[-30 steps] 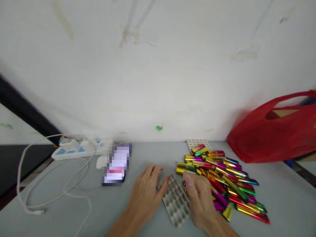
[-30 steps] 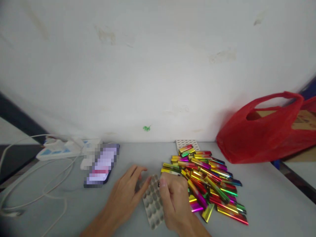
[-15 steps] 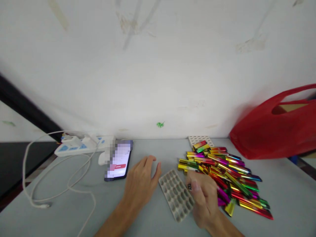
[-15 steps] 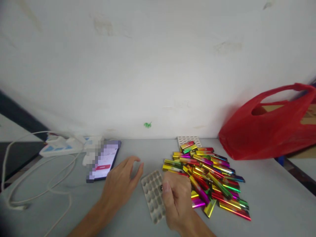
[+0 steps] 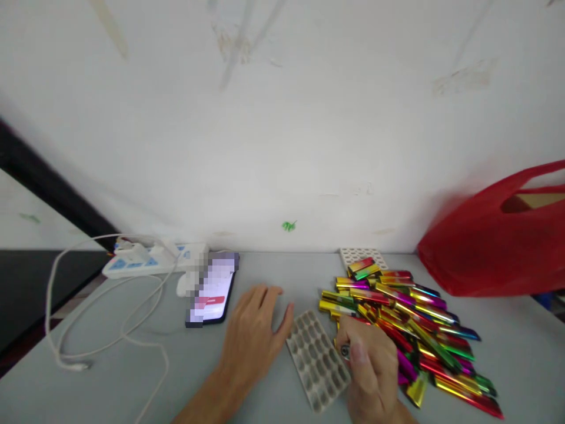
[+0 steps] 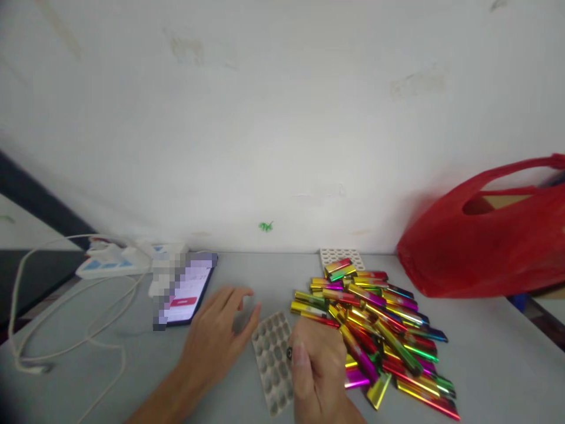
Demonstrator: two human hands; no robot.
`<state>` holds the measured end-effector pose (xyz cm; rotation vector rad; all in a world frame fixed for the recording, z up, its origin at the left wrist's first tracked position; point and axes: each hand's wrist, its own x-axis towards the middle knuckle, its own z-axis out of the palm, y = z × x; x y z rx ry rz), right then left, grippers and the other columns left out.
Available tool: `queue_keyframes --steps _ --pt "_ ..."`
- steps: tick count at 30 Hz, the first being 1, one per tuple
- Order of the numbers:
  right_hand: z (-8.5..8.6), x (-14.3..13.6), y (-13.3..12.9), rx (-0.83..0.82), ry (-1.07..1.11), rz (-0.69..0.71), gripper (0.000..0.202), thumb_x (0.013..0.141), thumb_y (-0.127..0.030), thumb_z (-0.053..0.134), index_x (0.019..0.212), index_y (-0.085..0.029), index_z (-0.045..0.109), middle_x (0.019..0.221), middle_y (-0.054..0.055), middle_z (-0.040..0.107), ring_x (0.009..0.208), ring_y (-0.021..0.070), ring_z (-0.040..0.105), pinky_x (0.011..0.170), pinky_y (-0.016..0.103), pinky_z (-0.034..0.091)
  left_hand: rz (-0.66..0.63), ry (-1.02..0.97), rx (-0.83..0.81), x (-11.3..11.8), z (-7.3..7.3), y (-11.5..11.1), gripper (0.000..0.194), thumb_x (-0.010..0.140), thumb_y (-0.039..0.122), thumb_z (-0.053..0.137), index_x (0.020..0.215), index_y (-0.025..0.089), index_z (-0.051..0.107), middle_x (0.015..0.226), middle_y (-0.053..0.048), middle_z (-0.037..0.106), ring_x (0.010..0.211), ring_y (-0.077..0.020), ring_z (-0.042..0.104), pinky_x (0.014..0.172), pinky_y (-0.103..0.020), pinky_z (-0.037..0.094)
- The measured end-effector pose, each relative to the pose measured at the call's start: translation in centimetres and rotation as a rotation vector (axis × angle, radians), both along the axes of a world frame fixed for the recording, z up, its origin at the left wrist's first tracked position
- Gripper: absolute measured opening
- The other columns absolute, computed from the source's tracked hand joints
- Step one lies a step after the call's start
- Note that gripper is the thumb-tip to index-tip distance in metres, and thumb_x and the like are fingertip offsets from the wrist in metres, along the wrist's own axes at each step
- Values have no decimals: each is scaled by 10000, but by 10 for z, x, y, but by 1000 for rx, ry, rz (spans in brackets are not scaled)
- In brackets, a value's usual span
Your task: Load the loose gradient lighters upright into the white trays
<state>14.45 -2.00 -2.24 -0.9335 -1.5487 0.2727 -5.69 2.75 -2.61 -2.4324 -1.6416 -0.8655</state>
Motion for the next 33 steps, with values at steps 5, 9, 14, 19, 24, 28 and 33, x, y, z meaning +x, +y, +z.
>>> queue_keyframes --steps 5,9,14,19,24,28,33 --pt "0 -1 1 8 -1 34 451 1174 -344 368 741 -235 428 621 -56 391 517 117 420 550 313 266 190 15 96 -10 -4 12 577 1101 409 557 1565 75 475 1573 -312 558 1492 -484 520 1243 -743 321" --pt "4 -2 2 41 11 56 436 1164 -351 377 744 -240 413 617 -63 354 496 116 392 541 319 248 317 43 47 -22 -9 26 817 1111 557 500 1693 37 259 1686 -360 427 1576 -515 434 1265 -805 262" --pt "9 1 5 95 -1 63 435 1160 -354 389 745 -238 445 601 -60 384 479 116 418 522 321 251 259 11 91 -29 -7 30 824 1113 579 502 1702 61 250 1645 -326 477 1559 -509 460 1265 -752 345" --pt "5 3 3 -1 14 39 454 1158 -386 409 731 -234 439 603 -60 373 494 115 416 544 314 252 -13 -125 37 -26 -8 23 612 1142 450 540 1637 134 368 1547 -232 594 1449 -401 597 1194 -578 519" --pt "10 0 -1 -292 49 -4 491 1163 -362 398 686 -247 378 633 -49 354 556 140 410 582 321 277 -307 -154 -75 -15 -7 13 303 1116 249 600 1419 263 596 1362 -81 726 1296 -280 678 1146 -431 538" --pt "21 -4 -3 -489 86 -65 535 1142 -478 435 665 -247 362 617 -52 343 571 143 335 597 343 222 -430 -153 -193 -10 -1 5 269 1047 209 667 1304 286 661 1330 -70 721 1258 -282 675 1117 -434 533" --pt "12 0 3 -600 308 15 621 1100 -652 491 633 -250 415 621 -34 380 601 164 374 599 342 247 -435 -103 -376 -8 2 2 548 907 364 908 1386 283 654 1322 -94 699 1213 -325 693 1058 -452 572"
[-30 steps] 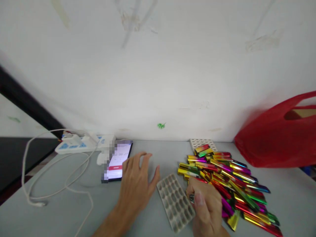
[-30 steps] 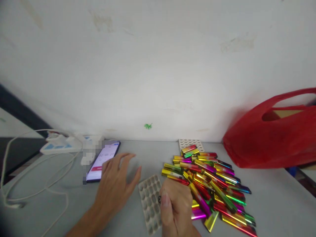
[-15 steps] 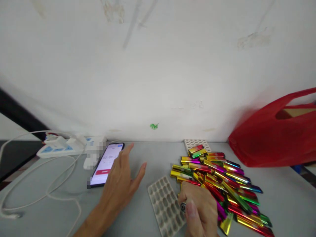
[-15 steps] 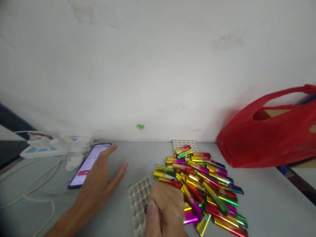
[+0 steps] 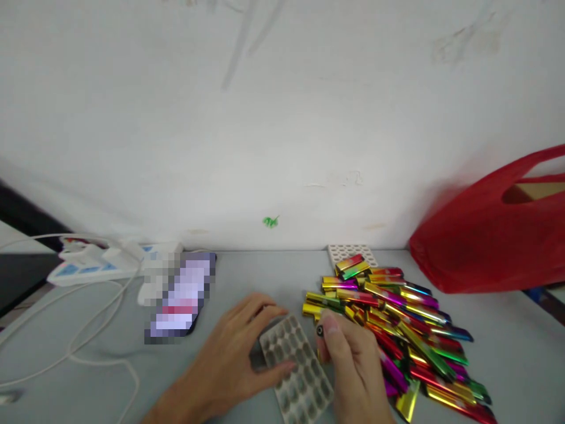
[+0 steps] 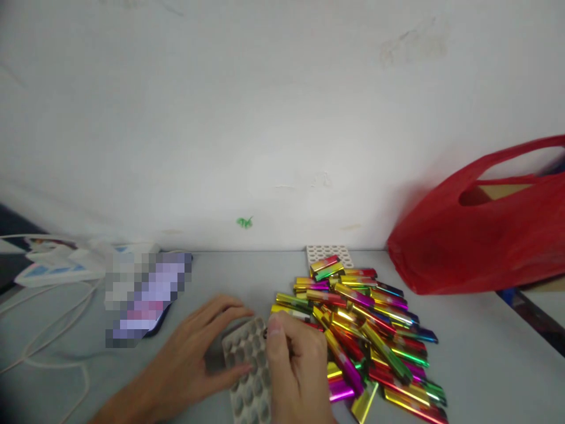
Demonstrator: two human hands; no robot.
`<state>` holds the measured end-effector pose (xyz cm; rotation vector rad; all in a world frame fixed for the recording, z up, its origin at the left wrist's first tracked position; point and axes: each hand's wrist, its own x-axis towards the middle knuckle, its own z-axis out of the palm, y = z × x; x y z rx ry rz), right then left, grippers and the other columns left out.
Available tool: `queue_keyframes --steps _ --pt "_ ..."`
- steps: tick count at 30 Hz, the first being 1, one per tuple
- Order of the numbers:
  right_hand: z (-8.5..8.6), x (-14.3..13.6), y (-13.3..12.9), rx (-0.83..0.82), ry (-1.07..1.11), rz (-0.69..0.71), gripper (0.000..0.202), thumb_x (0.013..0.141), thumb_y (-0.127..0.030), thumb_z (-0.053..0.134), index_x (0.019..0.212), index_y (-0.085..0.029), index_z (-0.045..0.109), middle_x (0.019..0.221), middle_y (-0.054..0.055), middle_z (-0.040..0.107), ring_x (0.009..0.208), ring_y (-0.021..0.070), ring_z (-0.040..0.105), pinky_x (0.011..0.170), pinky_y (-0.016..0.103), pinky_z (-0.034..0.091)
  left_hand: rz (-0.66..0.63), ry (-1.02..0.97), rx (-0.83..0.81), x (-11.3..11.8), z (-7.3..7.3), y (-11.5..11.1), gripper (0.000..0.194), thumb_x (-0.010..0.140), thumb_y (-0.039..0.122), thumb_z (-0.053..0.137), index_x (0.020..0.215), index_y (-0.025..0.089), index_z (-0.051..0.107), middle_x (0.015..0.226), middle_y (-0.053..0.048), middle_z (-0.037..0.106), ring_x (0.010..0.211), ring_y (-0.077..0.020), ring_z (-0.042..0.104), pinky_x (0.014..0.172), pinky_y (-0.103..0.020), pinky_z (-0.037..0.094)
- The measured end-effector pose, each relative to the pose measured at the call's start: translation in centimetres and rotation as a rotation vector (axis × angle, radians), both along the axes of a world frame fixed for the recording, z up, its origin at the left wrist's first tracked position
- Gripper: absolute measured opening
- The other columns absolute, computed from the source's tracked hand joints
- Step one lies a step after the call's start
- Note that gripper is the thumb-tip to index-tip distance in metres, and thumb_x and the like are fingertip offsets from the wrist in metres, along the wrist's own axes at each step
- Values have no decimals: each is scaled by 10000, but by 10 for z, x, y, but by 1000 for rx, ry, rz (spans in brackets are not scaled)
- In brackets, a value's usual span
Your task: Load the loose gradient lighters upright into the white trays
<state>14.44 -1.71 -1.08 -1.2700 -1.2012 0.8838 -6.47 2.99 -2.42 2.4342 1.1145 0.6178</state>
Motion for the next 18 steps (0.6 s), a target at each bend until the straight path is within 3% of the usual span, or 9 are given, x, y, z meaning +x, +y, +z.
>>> queue_keyframes --steps 2,5,9,13,18 --pt "-5 3 7 -48 172 45 663 1043 -743 549 605 -250 479 588 -32 397 569 162 361 560 337 240 -3 27 -80 0 -2 1 550 917 369 917 1406 303 671 1308 -75 708 1161 -301 723 1007 -414 593" --pt "-4 3 17 -92 492 244 744 997 -837 531 550 -243 506 493 -65 318 470 122 247 490 313 194 54 -10 -155 -1 -6 4 498 946 320 899 1405 337 707 1301 -46 717 1147 -276 741 1003 -381 594" --pt "3 -3 22 -178 871 463 680 984 -805 615 631 -229 535 515 -89 353 445 93 207 449 252 216 152 -78 -183 -2 -9 9 418 979 293 851 1383 333 749 1301 -30 719 953 -217 761 900 -330 620" --pt "1 -3 23 -251 950 490 619 989 -749 679 697 -214 570 534 -89 402 476 90 235 486 217 274 141 -110 -168 0 -13 10 408 1016 293 795 1417 332 732 1343 -26 713 699 -134 691 686 -266 587" --pt "4 5 22 -335 1093 580 687 944 -724 748 593 -233 419 502 -124 267 442 65 135 439 220 167 118 -122 -108 3 -15 6 496 1023 271 781 1497 341 652 1337 -38 723 733 -153 687 749 -289 592"
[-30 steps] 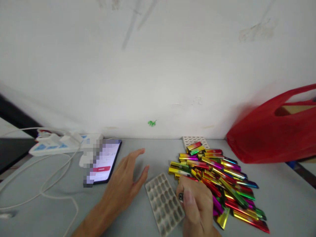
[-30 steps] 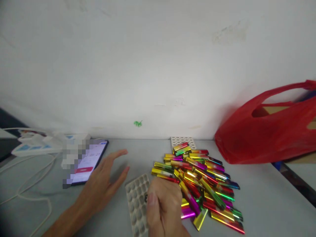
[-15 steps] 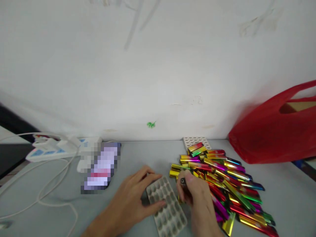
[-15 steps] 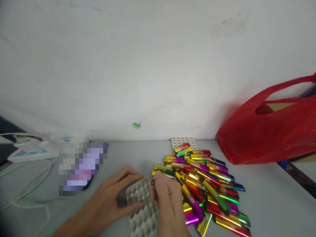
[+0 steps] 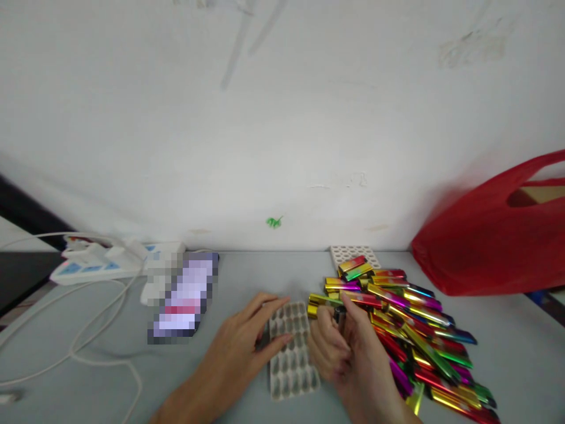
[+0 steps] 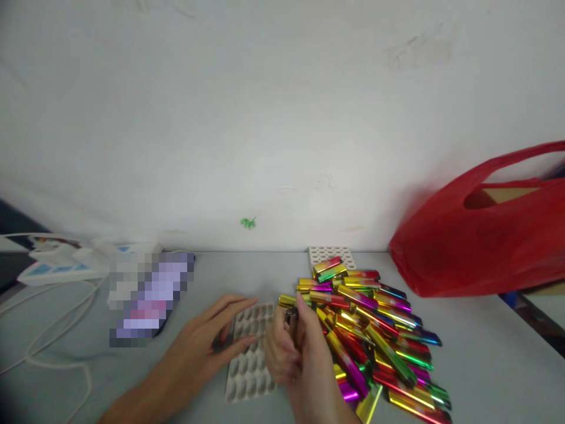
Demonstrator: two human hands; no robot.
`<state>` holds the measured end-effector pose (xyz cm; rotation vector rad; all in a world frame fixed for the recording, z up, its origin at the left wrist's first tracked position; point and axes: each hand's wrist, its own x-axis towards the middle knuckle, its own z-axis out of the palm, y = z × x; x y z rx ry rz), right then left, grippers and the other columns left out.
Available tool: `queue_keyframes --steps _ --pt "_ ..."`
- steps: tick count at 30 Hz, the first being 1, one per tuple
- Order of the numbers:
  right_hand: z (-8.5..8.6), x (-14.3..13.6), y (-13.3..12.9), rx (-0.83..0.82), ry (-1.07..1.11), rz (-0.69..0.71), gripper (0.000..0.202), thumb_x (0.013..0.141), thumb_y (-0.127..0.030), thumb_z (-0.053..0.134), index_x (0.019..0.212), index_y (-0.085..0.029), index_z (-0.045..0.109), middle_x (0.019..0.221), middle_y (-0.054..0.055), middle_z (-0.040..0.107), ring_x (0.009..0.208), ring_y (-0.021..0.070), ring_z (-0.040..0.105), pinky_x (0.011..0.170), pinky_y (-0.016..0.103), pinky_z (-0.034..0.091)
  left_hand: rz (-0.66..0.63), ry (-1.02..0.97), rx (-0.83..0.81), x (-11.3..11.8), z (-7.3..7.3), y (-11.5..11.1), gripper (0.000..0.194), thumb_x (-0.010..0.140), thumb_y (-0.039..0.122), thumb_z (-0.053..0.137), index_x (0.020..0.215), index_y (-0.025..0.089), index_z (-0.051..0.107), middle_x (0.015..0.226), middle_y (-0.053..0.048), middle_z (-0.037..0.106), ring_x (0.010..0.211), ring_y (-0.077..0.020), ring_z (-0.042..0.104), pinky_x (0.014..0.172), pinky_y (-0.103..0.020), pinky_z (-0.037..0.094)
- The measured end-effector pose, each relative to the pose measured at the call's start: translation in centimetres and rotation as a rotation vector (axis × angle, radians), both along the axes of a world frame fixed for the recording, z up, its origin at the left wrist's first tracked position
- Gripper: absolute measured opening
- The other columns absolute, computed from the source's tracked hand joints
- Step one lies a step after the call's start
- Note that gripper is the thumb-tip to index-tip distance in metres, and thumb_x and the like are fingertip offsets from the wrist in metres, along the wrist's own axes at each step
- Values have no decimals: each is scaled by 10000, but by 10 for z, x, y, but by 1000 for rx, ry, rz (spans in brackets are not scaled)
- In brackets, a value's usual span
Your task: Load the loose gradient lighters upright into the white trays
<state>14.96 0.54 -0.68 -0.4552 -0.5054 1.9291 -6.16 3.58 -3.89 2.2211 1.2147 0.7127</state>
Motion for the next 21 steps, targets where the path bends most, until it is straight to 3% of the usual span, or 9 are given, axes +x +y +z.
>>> queue_keyframes --steps 5,10,17,21 --pt "8 4 -4 -72 187 135 720 903 -671 808 589 -250 317 492 -126 267 429 52 147 437 214 183 7 7 -27 1 2 -2 521 1016 216 788 1486 364 621 1259 -6 728 775 -171 685 762 -290 564" --pt "4 2 -4 -70 229 176 705 925 -633 799 588 -251 313 486 -127 284 413 43 155 416 205 179 74 3 -50 0 -1 -4 719 955 176 829 1565 362 497 1100 28 737 706 -170 647 682 -278 521" --pt "0 4 -2 -119 323 223 743 893 -596 857 599 -251 268 491 -132 265 415 45 146 406 200 176 76 -24 -54 -1 -2 -6 845 945 157 823 1616 417 379 1150 41 732 710 -151 651 729 -271 552" --pt "-4 3 -3 -114 364 228 724 915 -568 848 614 -253 269 497 -136 242 414 47 135 397 189 178 79 -43 -36 -1 -2 -5 821 937 167 827 1606 407 415 1169 36 749 750 -162 680 767 -278 573"
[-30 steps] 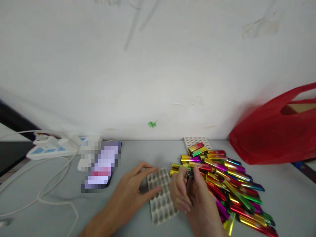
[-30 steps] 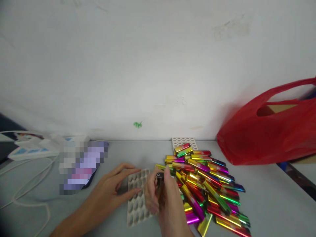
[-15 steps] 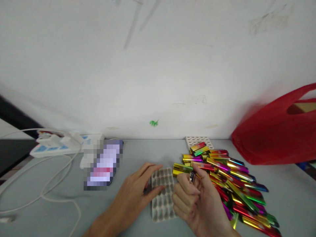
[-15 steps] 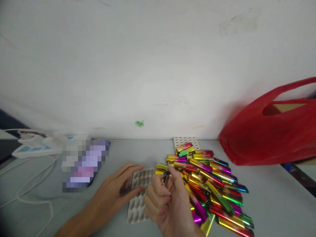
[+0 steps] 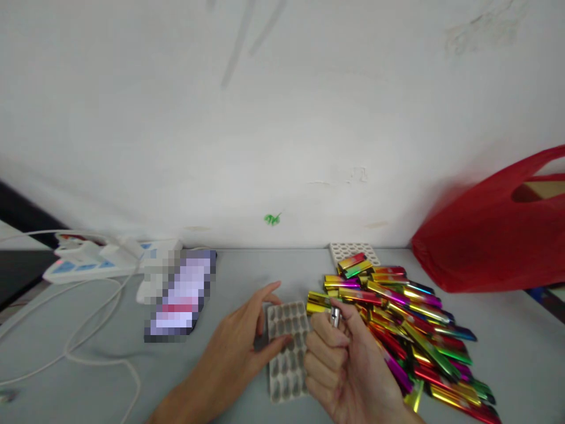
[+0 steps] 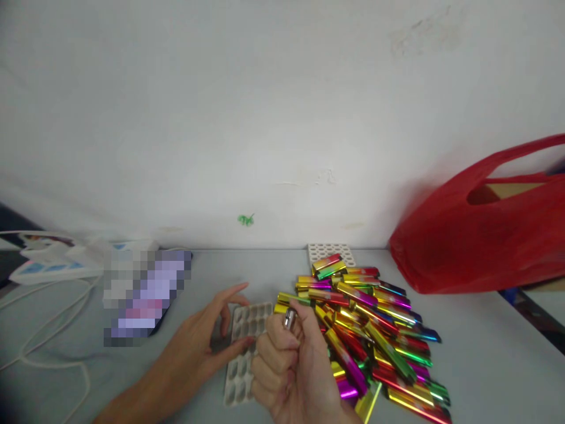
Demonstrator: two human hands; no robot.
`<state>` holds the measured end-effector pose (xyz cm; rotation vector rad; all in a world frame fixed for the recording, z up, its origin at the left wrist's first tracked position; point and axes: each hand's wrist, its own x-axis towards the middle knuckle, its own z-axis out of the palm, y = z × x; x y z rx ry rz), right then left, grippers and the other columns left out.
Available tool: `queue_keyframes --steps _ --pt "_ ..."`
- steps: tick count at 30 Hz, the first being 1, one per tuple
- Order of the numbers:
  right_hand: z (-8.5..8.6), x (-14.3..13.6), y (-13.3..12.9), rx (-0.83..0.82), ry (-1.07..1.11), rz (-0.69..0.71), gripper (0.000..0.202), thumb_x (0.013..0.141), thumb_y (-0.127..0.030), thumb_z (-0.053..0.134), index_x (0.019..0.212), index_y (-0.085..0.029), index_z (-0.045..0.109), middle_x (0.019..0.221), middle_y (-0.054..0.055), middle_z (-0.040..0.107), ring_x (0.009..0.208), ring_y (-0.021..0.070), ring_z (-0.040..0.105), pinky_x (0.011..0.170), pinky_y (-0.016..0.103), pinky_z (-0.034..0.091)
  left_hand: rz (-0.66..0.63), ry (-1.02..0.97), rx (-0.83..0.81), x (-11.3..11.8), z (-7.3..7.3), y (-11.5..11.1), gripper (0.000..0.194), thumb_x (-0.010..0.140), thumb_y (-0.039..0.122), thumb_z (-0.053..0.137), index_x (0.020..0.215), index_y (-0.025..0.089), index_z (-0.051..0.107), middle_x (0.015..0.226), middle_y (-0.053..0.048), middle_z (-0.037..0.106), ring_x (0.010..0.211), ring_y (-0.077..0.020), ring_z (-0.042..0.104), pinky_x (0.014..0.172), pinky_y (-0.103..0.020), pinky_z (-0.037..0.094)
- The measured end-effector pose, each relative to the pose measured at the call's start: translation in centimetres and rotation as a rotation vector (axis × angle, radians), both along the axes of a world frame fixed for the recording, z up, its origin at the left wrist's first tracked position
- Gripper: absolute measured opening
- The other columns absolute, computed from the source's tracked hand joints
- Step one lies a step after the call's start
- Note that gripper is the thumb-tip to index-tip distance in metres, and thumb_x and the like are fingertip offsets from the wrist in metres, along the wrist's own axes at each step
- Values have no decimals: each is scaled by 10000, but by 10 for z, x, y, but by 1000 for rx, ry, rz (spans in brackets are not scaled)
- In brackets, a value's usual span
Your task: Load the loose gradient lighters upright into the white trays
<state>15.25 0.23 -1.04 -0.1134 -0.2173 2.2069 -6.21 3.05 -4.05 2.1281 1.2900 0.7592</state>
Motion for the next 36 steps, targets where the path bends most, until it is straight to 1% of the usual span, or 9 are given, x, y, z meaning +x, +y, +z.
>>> queue_keyframes --steps 3,6,9,12,16,20,26,33,36 --pt "-1 -1 -1 -12 3 -15 695 909 -561 875 643 -241 319 527 -140 250 436 43 121 392 159 178 -13 -10 -4 0 2 1 691 940 181 828 1528 387 530 1113 34 761 773 -185 702 755 -278 578" --pt "2 -4 0 -31 -18 -59 566 936 -508 880 701 -214 458 579 -124 322 476 51 163 390 130 189 -26 -14 -5 1 4 1 569 949 187 822 1447 364 611 1126 14 765 811 -205 721 783 -295 589" --pt "4 -8 1 -58 -66 -131 486 899 -567 905 815 -204 594 645 -96 418 546 74 280 442 145 293 -33 -26 -27 1 6 1 541 940 172 834 1409 351 632 1185 2 764 855 -214 735 822 -310 601" --pt "5 -14 1 -76 -119 -164 521 830 -630 938 875 -217 623 720 -68 502 623 93 368 529 176 387 -30 -17 -52 2 6 1 547 936 162 841 1401 358 632 1210 3 761 890 -222 742 853 -325 606" --pt "6 -15 0 -47 -122 -133 475 861 -594 926 911 -243 610 732 -73 507 577 86 312 451 150 293 -48 -7 -52 1 5 2 553 959 157 799 1432 372 612 1309 -13 748 1006 -257 755 927 -370 610" --pt "5 -8 1 -10 -121 -45 522 897 -624 880 794 -224 561 600 -105 368 492 65 186 388 128 205 -50 -4 -36 1 4 1 525 969 178 776 1428 374 611 1269 -12 746 978 -267 752 903 -375 624" --pt "-4 -3 1 -4 -104 5 684 977 -576 769 603 -232 312 504 -122 260 415 37 154 371 148 197 -43 22 -11 2 5 1 541 951 184 809 1431 352 624 1156 -14 739 850 -231 728 826 -333 621" --pt "-9 -7 1 25 -61 19 694 987 -505 764 587 -246 259 479 -135 235 378 35 134 354 154 186 -52 21 -4 2 5 1 534 973 205 815 1445 359 619 1144 -12 729 857 -226 720 814 -309 610" --pt "-9 -8 -1 42 -67 40 724 961 -557 797 596 -242 258 478 -140 237 366 32 116 344 154 164 -49 26 -8 3 6 1 543 967 189 829 1437 361 618 1150 -7 724 840 -220 709 815 -308 607"
